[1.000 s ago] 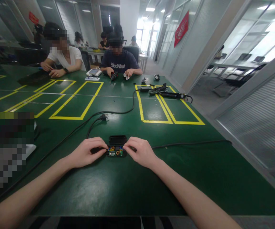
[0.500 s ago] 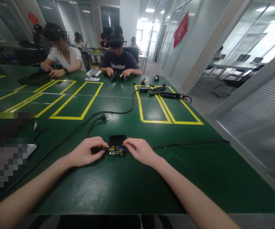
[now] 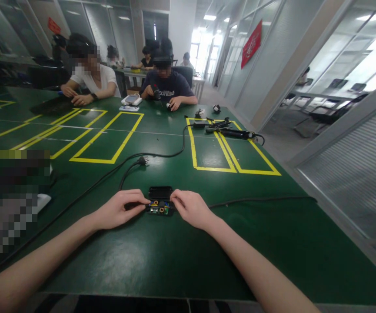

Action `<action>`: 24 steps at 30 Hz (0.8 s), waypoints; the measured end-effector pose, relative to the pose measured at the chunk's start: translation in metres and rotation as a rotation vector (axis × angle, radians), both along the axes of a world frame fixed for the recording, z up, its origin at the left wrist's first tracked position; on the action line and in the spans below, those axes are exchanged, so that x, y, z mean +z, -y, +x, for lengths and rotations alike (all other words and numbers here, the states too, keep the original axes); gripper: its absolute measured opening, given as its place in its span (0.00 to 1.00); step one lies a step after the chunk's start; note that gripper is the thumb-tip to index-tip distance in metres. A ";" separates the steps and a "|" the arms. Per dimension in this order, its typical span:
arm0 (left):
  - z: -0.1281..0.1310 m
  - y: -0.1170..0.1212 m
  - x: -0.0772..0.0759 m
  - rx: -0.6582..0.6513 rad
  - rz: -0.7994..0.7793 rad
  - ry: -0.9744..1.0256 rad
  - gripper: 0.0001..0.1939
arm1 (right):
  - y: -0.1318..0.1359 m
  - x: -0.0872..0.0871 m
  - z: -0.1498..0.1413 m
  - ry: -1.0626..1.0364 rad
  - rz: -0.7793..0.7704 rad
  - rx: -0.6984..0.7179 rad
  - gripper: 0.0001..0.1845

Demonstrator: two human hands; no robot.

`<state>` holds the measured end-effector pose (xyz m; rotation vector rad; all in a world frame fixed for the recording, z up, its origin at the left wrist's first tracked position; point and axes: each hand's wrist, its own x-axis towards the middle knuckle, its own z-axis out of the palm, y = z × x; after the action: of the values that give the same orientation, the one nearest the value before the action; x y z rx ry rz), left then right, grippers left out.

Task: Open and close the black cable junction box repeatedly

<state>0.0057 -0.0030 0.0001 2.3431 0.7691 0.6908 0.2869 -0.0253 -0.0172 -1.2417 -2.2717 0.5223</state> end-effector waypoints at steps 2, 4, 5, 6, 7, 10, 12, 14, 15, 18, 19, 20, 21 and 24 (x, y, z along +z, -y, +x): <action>0.001 0.001 -0.001 0.001 0.003 -0.015 0.10 | 0.000 0.000 0.000 -0.042 -0.036 0.023 0.10; 0.001 0.001 -0.002 -0.002 0.009 -0.024 0.09 | 0.000 0.001 0.000 -0.090 -0.067 0.043 0.10; 0.001 0.001 -0.003 -0.005 0.015 -0.027 0.09 | 0.000 0.001 0.000 -0.107 -0.071 0.050 0.09; 0.002 0.001 -0.003 -0.009 0.023 -0.030 0.10 | 0.001 0.001 -0.001 -0.116 -0.065 0.056 0.09; 0.002 0.001 -0.004 -0.014 0.036 -0.034 0.10 | 0.001 0.001 -0.002 -0.117 -0.049 0.062 0.10; 0.002 0.001 -0.004 -0.023 0.144 -0.066 0.12 | 0.001 -0.002 -0.005 -0.082 0.033 0.069 0.12; 0.003 0.002 -0.003 -0.021 0.279 -0.136 0.12 | 0.001 -0.005 -0.007 -0.047 0.091 0.063 0.12; 0.005 0.003 -0.001 -0.021 0.408 -0.232 0.13 | 0.000 -0.007 -0.009 -0.014 0.140 0.045 0.12; 0.005 0.004 0.000 -0.030 0.441 -0.252 0.13 | 0.000 -0.008 -0.009 -0.003 0.166 0.035 0.12; 0.006 0.004 0.001 -0.036 0.441 -0.226 0.12 | 0.000 -0.007 -0.011 0.002 0.251 -0.010 0.12; 0.006 0.004 0.001 -0.036 0.428 -0.214 0.11 | 0.001 -0.007 -0.011 -0.003 0.279 -0.031 0.12; 0.006 0.003 0.001 -0.036 0.417 -0.207 0.10 | 0.001 -0.007 -0.012 -0.004 0.301 -0.050 0.13; 0.006 0.003 0.001 -0.033 0.409 -0.201 0.09 | 0.000 -0.006 -0.012 -0.002 0.316 -0.062 0.14; 0.009 0.004 -0.001 -0.009 0.417 -0.190 0.09 | -0.001 -0.007 -0.011 0.000 0.315 -0.051 0.12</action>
<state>0.0142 -0.0073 -0.0006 2.8212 0.7509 0.6825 0.2761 -0.0243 -0.0243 -1.1347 -2.2100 0.1374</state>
